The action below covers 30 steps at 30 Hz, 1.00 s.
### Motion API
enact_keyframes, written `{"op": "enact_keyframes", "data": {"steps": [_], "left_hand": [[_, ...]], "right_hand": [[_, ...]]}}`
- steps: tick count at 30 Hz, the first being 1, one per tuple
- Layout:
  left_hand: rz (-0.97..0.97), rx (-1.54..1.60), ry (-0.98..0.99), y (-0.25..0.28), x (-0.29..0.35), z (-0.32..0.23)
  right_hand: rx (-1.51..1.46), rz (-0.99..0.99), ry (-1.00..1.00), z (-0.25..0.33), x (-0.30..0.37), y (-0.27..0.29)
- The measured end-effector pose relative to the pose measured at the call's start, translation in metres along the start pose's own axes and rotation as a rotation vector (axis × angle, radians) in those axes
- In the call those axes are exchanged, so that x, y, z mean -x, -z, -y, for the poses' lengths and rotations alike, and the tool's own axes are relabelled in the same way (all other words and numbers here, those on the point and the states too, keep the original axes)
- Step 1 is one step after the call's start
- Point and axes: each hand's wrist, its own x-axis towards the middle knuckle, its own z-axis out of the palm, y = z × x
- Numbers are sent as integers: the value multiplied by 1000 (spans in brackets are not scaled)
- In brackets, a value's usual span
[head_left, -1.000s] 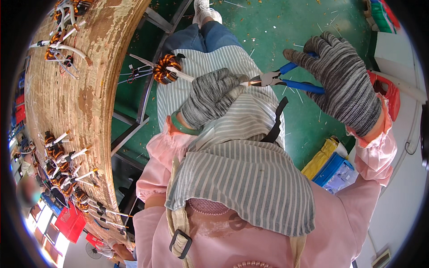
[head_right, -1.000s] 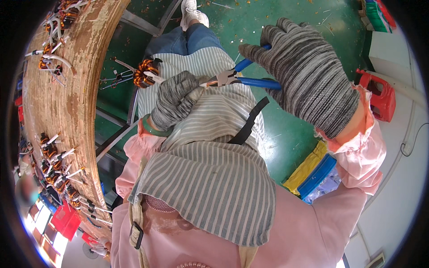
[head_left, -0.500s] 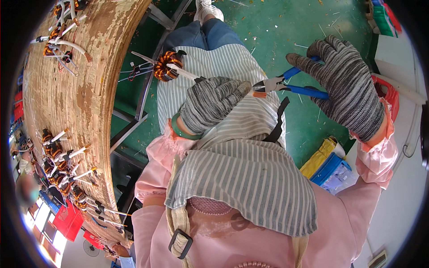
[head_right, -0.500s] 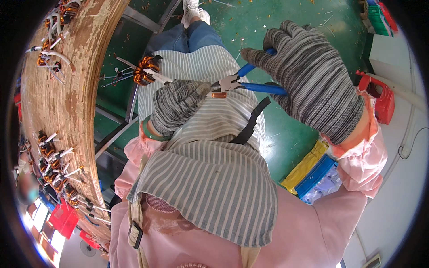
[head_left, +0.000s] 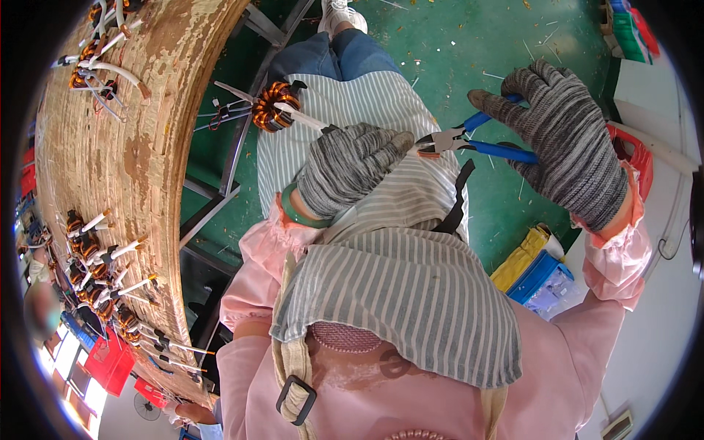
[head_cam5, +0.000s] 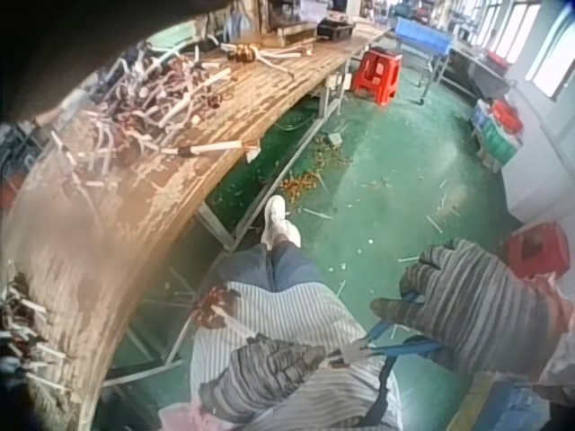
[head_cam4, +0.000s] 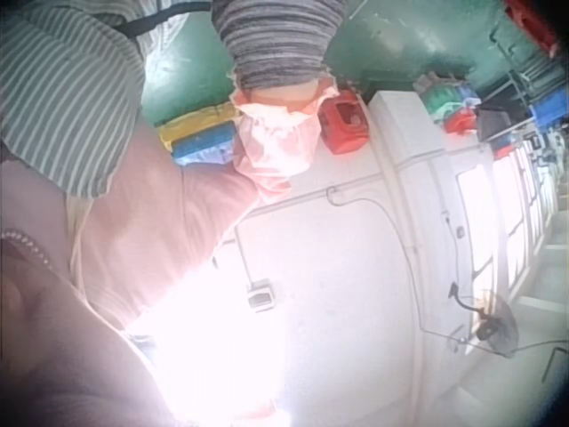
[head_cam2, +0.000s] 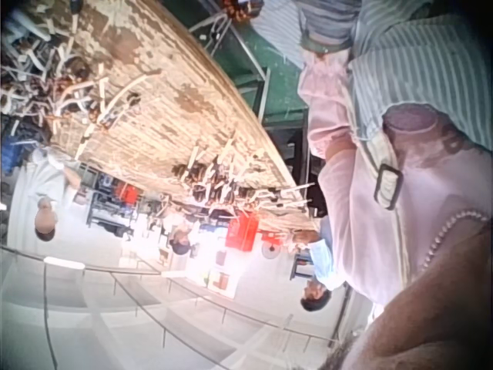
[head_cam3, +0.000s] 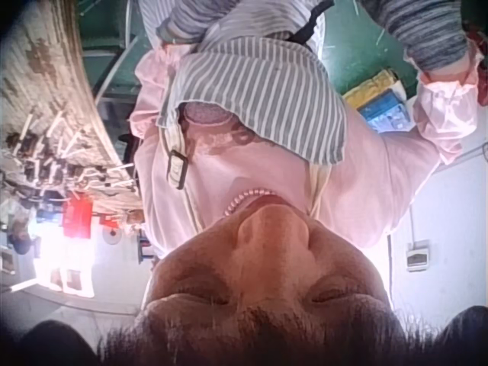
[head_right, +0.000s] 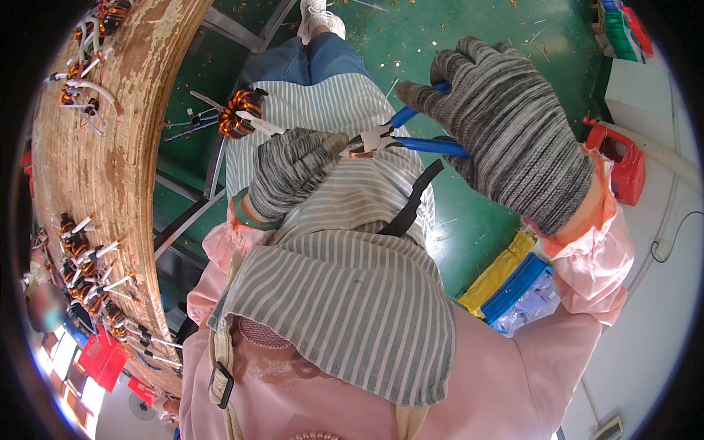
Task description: Assembling electrical wire bundles and motor coils at a workbench using pliers.
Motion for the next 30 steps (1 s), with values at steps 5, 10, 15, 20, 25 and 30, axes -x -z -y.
{"op": "enact_keyframes", "data": {"steps": [5,10,15,20,25,30], "left_hand": [[-50,130,132,2,-2,3],[104,159,178,2,-10,1],[139,256,220,-2,-1,3],[83,313,175,-8,-2,8],[130,391,163,-6,-12,12],[166,455,231,-11,-16,19]], "right_hand": [[-24,22,38,-4,17,-11],[-43,19,-24,-3,35,-11],[73,-153,136,-5,31,-28],[169,-183,153,-7,36,-40],[239,-151,162,-13,43,-51],[176,-12,-29,-21,42,-46]]}}
